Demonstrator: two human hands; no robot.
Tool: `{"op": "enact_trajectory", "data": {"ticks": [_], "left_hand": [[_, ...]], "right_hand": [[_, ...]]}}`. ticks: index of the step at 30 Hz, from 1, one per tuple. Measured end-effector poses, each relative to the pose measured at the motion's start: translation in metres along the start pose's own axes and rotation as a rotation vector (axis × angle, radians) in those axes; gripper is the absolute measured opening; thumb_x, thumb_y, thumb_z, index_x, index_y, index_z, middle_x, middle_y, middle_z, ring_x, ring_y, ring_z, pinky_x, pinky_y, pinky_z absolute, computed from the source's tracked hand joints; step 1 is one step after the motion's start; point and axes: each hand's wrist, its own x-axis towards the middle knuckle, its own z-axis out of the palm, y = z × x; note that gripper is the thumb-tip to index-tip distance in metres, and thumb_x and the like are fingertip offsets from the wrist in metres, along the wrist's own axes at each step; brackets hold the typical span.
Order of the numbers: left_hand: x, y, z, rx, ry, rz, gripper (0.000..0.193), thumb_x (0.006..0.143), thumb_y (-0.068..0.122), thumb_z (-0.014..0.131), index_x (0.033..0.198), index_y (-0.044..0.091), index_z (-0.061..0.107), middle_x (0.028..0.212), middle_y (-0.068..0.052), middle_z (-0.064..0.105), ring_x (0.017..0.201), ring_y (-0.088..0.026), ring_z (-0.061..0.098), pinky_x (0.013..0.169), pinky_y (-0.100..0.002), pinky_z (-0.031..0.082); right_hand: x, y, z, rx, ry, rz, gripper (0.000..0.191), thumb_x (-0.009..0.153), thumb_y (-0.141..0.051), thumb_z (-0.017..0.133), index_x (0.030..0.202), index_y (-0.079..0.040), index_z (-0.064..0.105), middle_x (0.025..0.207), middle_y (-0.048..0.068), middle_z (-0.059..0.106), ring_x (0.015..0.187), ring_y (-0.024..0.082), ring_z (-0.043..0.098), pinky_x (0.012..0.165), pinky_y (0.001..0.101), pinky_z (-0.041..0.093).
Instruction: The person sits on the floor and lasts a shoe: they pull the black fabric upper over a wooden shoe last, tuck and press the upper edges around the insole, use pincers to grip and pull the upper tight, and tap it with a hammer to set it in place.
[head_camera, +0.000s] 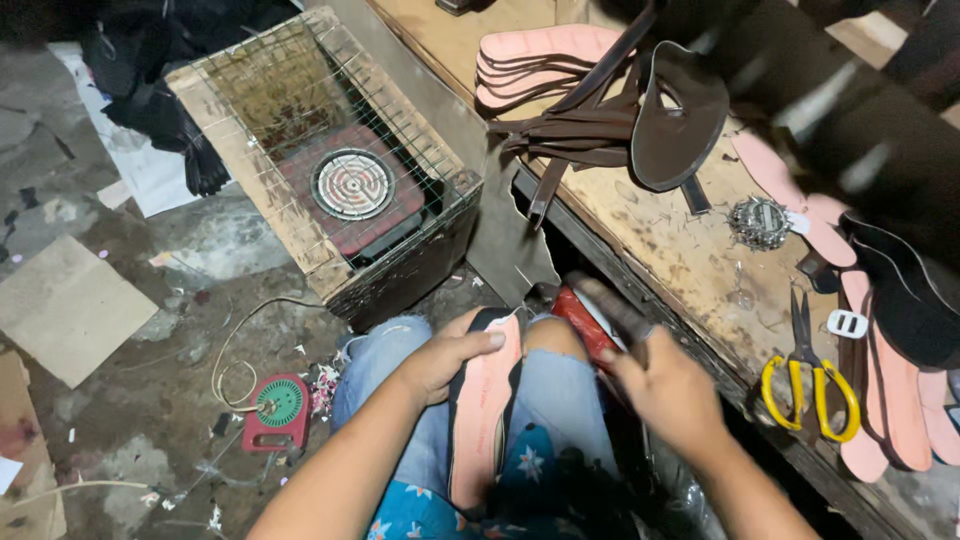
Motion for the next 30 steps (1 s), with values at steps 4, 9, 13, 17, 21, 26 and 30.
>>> {"op": "enact_trajectory", "data": {"ticks": [4, 9, 13, 17, 21, 26, 30], "left_hand": [[-0.04, 0.042, 0.025, 0.359, 0.157, 0.25, 0.04, 0.086, 0.01, 0.07, 0.124, 0.003, 0.061, 0.104, -0.007, 0.073, 0.095, -0.016, 0.069, 0.088, -0.032, 0.055], [-0.084, 0.096, 0.051, 0.524, 0.208, 0.553, 0.035, 0.09, 0.007, 0.068, 0.123, 0.001, 0.058, 0.103, -0.005, 0.07, 0.096, -0.012, 0.066, 0.089, -0.029, 0.054], [-0.106, 0.106, 0.056, 0.545, 0.297, 0.602, 0.035, 0.093, 0.007, 0.066, 0.126, 0.002, 0.056, 0.094, -0.004, 0.067, 0.083, -0.011, 0.065, 0.078, -0.029, 0.055], [-0.115, 0.097, 0.052, 0.566, 0.386, 0.57, 0.037, 0.092, 0.006, 0.066, 0.128, 0.002, 0.058, 0.093, -0.003, 0.066, 0.079, -0.01, 0.063, 0.074, -0.027, 0.054], [-0.115, 0.089, 0.049, 0.49, 0.391, 0.599, 0.037, 0.093, 0.008, 0.067, 0.128, 0.003, 0.055, 0.095, -0.002, 0.066, 0.079, -0.009, 0.063, 0.073, -0.027, 0.054], [-0.117, 0.075, 0.053, 0.649, 0.508, 0.644, 0.038, 0.093, 0.007, 0.069, 0.129, 0.006, 0.055, 0.098, -0.001, 0.067, 0.083, -0.007, 0.062, 0.075, -0.025, 0.054], [-0.124, 0.062, 0.061, 0.669, 0.469, 0.703, 0.043, 0.094, 0.02, 0.062, 0.134, 0.007, 0.053, 0.1, -0.005, 0.065, 0.087, -0.015, 0.059, 0.08, -0.032, 0.048]], "right_hand": [[0.027, 0.049, -0.034, -0.23, 0.3, 0.011, 0.051, 0.095, -0.042, 0.065, 0.134, -0.011, 0.062, 0.118, 0.022, 0.068, 0.101, 0.044, 0.067, 0.084, 0.0545, 0.053], [0.042, 0.062, -0.052, -0.271, 0.298, 0.059, 0.064, 0.092, -0.044, 0.067, 0.147, -0.013, 0.057, 0.124, 0.027, 0.061, 0.105, 0.049, 0.064, 0.088, 0.0553, 0.052], [0.025, 0.07, -0.03, -0.438, 0.245, -0.021, 0.056, 0.088, -0.042, 0.073, 0.138, -0.018, 0.063, 0.124, 0.018, 0.062, 0.12, 0.038, 0.06, 0.1, 0.0476, 0.047], [-0.036, 0.094, 0.059, 0.121, -0.263, -0.358, 0.063, 0.073, -0.045, 0.082, 0.127, -0.014, 0.068, 0.119, 0.015, 0.064, 0.118, 0.03, 0.064, 0.103, 0.0404, 0.049], [-0.067, 0.112, 0.141, 0.181, -0.412, -0.304, 0.082, 0.066, -0.046, 0.092, 0.136, -0.015, 0.061, 0.124, 0.016, 0.062, 0.118, 0.032, 0.059, 0.102, 0.0404, 0.043], [-0.078, 0.086, 0.096, -0.211, -0.459, -0.269, 0.059, 0.081, -0.058, 0.075, 0.134, -0.036, 0.068, 0.102, 0.004, 0.067, 0.099, 0.015, 0.071, 0.09, 0.0306, 0.055], [-0.065, 0.022, 0.014, 0.164, -0.602, -0.146, 0.051, 0.087, -0.041, 0.074, 0.132, -0.02, 0.064, 0.106, 0.011, 0.066, 0.101, 0.022, 0.066, 0.092, 0.0339, 0.051]]}}
